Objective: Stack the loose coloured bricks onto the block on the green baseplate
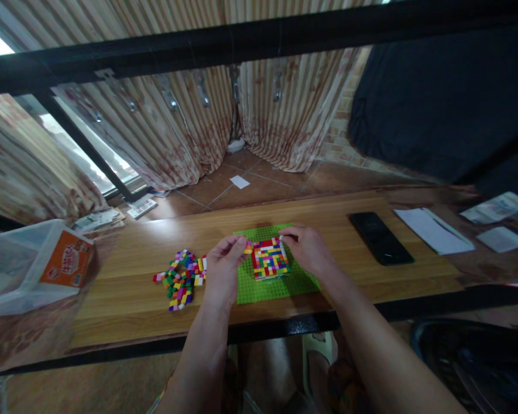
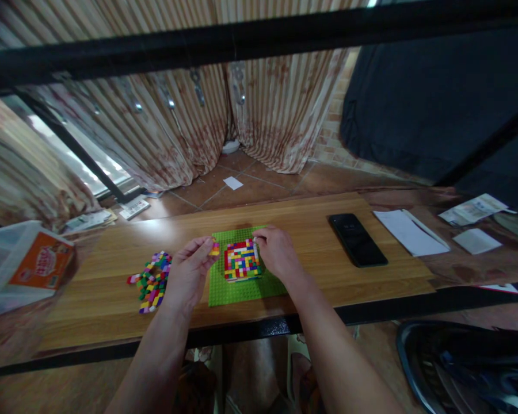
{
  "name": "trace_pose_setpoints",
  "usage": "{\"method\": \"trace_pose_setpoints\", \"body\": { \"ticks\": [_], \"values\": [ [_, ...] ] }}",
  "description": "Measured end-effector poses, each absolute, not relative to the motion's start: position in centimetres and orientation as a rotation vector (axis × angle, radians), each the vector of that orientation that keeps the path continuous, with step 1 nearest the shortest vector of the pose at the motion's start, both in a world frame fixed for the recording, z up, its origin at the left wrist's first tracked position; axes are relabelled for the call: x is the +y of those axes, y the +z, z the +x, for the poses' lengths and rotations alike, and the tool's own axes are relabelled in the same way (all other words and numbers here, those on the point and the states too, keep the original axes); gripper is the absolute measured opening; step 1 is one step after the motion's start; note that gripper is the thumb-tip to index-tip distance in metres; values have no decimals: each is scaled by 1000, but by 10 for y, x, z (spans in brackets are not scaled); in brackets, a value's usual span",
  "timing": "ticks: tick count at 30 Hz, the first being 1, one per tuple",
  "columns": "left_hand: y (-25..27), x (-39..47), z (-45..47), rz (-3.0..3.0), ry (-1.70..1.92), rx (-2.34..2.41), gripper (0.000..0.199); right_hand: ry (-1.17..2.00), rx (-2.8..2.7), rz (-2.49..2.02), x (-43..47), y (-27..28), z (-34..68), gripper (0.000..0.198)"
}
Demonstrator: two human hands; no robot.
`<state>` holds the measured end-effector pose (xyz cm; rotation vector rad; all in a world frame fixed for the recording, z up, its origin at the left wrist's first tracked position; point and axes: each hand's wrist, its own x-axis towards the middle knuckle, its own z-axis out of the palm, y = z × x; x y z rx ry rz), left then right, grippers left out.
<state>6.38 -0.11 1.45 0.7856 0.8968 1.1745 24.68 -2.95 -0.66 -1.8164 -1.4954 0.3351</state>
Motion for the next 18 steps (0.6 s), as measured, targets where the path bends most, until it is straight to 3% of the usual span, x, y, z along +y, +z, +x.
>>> {"method": "trace_pose_setpoints", "body": {
  "ticks": [18],
  "values": [
    [18,-3,62,814,1150,938,20,613,-1371,-1700,-23,-19,255,19]
  ]
}}
